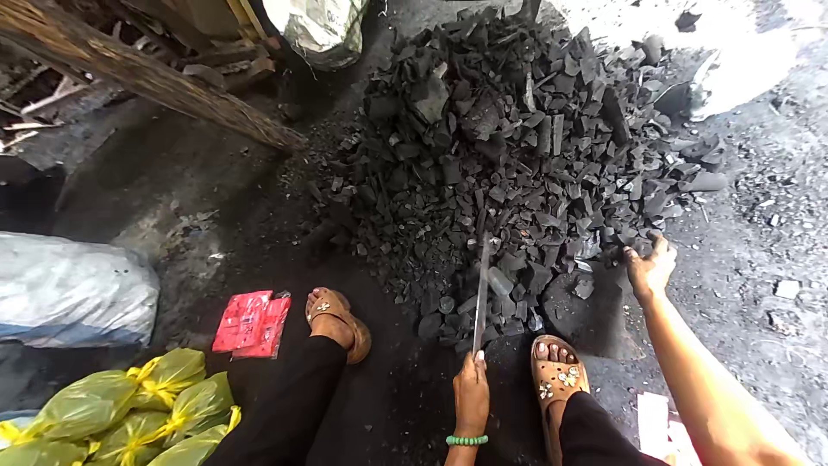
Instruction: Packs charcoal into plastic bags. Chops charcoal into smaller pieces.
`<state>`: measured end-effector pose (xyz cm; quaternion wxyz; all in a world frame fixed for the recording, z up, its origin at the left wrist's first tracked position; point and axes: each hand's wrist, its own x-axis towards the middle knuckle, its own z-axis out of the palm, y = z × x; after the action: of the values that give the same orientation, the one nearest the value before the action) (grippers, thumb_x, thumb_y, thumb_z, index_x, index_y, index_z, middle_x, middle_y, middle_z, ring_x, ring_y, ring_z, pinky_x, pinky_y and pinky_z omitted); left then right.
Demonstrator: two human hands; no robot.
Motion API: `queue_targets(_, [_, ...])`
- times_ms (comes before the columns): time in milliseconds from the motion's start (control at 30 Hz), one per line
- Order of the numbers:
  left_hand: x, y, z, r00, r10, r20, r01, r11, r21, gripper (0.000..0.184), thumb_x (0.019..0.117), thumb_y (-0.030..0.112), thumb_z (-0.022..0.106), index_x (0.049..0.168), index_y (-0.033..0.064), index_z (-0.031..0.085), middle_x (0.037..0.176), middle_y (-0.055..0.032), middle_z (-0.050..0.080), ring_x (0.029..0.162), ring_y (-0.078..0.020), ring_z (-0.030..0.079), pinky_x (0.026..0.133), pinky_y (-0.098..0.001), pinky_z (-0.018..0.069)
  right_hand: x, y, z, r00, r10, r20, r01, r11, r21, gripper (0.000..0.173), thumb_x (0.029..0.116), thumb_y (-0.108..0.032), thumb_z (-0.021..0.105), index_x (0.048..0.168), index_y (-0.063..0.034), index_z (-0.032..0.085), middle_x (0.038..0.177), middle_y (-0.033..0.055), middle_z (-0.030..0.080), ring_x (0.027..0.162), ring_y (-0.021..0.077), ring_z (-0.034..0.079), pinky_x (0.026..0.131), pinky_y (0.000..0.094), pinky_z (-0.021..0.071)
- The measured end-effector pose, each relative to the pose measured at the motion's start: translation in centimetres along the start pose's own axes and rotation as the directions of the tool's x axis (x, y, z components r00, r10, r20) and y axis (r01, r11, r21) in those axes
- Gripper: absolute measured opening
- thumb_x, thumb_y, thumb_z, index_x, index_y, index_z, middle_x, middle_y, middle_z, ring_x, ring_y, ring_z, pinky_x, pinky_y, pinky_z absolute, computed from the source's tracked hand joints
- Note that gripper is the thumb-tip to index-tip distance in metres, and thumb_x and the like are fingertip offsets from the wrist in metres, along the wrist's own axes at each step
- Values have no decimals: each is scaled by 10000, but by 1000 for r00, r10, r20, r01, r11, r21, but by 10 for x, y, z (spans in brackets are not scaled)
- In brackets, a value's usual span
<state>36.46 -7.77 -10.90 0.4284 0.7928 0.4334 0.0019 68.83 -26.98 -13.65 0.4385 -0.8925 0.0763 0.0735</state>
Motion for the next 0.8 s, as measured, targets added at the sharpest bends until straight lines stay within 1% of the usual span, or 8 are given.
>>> queue_targets(100, [8,0,-7,999,-20,-49,18,999,-46,364,1106,202,407,1075,-64,653,702,-77,549,558,-153,504,570,-347,465,30,24,1,980,122,160,-104,988,-114,749,991,-189,691,1610,-51,291,1538,394,357,1399,610,356,1114,746,280])
queue_targets(200, [11,1,-10,998,0,-58,-5,997,-78,346,1102,198,420,1054,-57,649,673,-48,516,533,-122,470,547,-312,441,37,32,2,970,77,229,-61,995,-76,602,1013,-158,661,1543,-65,392,1338,358,576,1207,564,567,983,736,419])
queue_targets(333, [8,3,2,998,63,-26,-65,993,-97,336,1086,184,436,1056,-68,655,657,-51,526,524,-123,471,538,-318,445,19,14,0,927,-136,349,112,990,89,530,983,-104,691,1464,-36,479,1117,303,661,988,440,663,897,640,510])
queue_targets(500, [-1,7,11,994,111,-10,-112,990,-80,353,1082,183,438,1066,-83,669,687,-93,573,567,-163,520,587,-360,479,-24,-36,12,777,-340,530,363,930,63,524,933,-140,758,1417,-56,572,1145,247,692,1036,391,681,940,618,513])
queue_targets(600, [-6,10,10,985,174,-12,-174,983,-52,356,1078,185,444,1075,-88,672,703,-107,597,587,-180,555,608,-372,499,-44,-51,12,785,-401,473,387,913,131,567,935,-80,701,1477,-85,537,1258,291,624,1091,437,640,934,635,495])
queue_targets(667, [-11,14,8,973,231,30,-230,973,-13,353,1072,176,461,1089,-105,675,728,-147,630,627,-231,608,645,-410,531,-60,-46,2,876,-345,336,319,938,133,648,912,-50,703,1518,-110,481,1197,287,651,1005,443,662,861,651,511])
queue_targets(733, [-15,17,11,959,268,88,-271,962,25,348,1068,177,482,1073,-112,676,745,-176,648,670,-276,649,679,-441,550,-75,-26,-12,963,-218,157,218,976,17,612,905,-95,730,1463,-41,483,1115,283,670,978,461,665,838,663,512])
queue_targets(800, [-17,16,19,944,302,134,-311,949,47,354,1067,190,490,1046,-110,679,749,-193,658,690,-307,672,694,-465,561,-84,6,-18,988,-151,34,155,969,-190,527,904,-135,746,1343,74,545,1186,348,630,1120,530,614,945,690,468])
